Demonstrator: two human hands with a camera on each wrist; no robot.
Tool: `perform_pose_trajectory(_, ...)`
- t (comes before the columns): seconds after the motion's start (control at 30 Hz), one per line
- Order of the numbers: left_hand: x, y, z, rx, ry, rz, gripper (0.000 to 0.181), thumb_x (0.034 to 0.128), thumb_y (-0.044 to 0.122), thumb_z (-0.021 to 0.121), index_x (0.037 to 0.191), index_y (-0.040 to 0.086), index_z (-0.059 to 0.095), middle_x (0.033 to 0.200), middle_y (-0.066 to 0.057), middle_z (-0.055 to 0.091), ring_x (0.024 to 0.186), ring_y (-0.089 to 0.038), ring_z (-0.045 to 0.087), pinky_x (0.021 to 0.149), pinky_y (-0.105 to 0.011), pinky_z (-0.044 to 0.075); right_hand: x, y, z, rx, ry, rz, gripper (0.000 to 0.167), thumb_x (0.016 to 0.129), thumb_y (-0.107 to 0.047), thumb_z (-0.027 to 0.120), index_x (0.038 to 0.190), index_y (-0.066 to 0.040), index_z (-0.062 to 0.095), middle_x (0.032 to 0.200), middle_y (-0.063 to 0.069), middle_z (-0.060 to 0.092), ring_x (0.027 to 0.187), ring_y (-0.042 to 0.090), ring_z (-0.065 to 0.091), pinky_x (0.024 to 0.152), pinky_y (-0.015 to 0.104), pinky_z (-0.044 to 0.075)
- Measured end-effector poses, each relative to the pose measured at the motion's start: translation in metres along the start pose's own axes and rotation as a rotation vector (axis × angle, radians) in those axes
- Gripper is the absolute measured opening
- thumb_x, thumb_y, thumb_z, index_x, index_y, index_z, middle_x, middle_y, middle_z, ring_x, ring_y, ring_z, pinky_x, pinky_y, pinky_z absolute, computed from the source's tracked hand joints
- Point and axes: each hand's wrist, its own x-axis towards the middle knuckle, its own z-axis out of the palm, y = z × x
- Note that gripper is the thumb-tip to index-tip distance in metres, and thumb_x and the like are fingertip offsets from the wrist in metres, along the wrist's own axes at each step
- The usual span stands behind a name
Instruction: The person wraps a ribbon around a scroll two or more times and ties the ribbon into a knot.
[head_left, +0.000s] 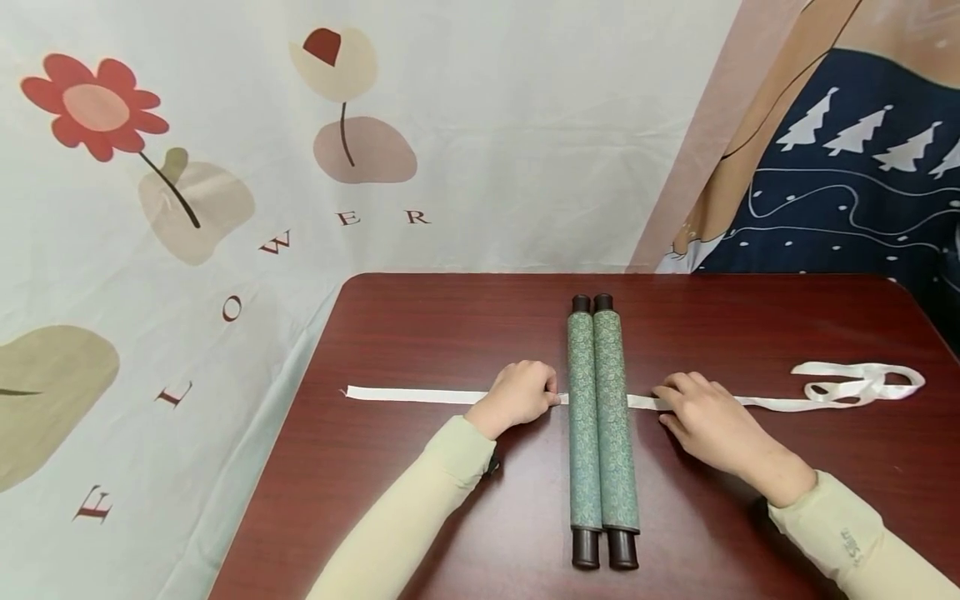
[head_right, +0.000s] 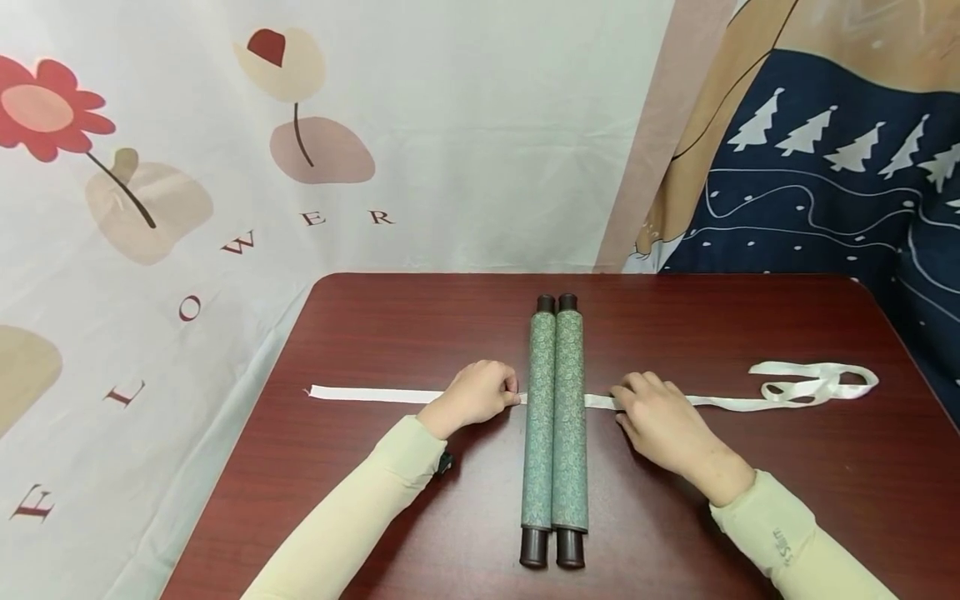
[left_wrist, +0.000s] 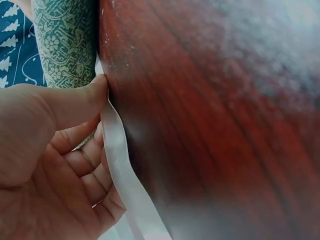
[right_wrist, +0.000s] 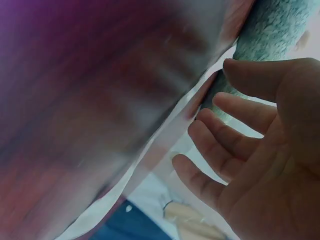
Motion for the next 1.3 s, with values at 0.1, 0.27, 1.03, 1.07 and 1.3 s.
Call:
perform_pose_trajectory(0.1, -0.002, -0.001, -0.001, -0.011, -0.020, -0.012, 0.030, 0.0956, 0.026, 0.078, 0.071, 0.021, 0.063, 0.071, 0.010, 0.061, 0.074, -0.012, 0.061, 0.069, -0.032, 0.049, -0.003, 0.009, -0.002, -0.003, -0.048, 0.032, 0.034, 0.083, -0.005, 0.084, 0.114, 0.005, 0.072, 0.106, 0.015, 0.066, 0.097, 0.037, 0.062, 0.079, 0.056, 0.053)
perform_pose_trajectory(0.27, -0.006, -0.002, -0.004, -0.022, -0.026, -0.029, 0.026, 0.0983, 0.023, 0.075, 0.075, 0.020, 0.063, 0.075, 0.008, 0.063, 0.080, -0.015, 0.064, 0.073, -0.035, 0.051, -0.010, 0.021, -0.003, -0.007, -0.067, 0.055, 0.029, 0.082, 0.000, 0.084, 0.109, 0.004, 0.075, 0.096, 0.011, 0.066, 0.090, 0.034, 0.064, 0.074, 0.053, 0.054)
perform_pose_trajectory(1.03, -0.036, -0.049, -0.026, -0.201, 0.086, -0.185, 0.018, 0.1008, 0.019, 0.071, 0.084, 0.016, 0.065, 0.073, 0.003, 0.061, 0.072, -0.018, 0.056, 0.070, -0.037, 0.047, -0.040, 0.061, -0.009, 0.079, 0.023, 0.152, 0.014, 0.083, 0.002, 0.081, 0.095, -0.004, 0.076, 0.086, 0.001, 0.069, 0.074, 0.025, 0.069, 0.065, 0.048, 0.056)
perform_pose_trajectory(1.07, -0.037, -0.050, -0.027, -0.218, 0.097, -0.199, 0.018, 0.1010, 0.019, 0.071, 0.084, 0.016, 0.065, 0.073, 0.003, 0.060, 0.072, -0.018, 0.056, 0.069, -0.037, 0.046, -0.040, 0.062, -0.009, 0.094, 0.011, 0.170, 0.013, 0.083, 0.001, 0.081, 0.094, -0.004, 0.076, 0.087, 0.001, 0.070, 0.075, 0.025, 0.069, 0.067, 0.049, 0.056)
perform_pose_trajectory(1.3, -0.045, -0.058, -0.031, -0.291, 0.198, -0.279, 0.017, 0.1015, 0.018, 0.069, 0.086, 0.013, 0.064, 0.074, 0.000, 0.061, 0.071, -0.021, 0.056, 0.065, -0.036, 0.044, -0.044, 0.070, -0.013, 0.145, -0.063, 0.252, 0.009, 0.087, 0.000, 0.079, 0.092, -0.005, 0.075, 0.087, 0.001, 0.069, 0.082, 0.025, 0.065, 0.072, 0.047, 0.054)
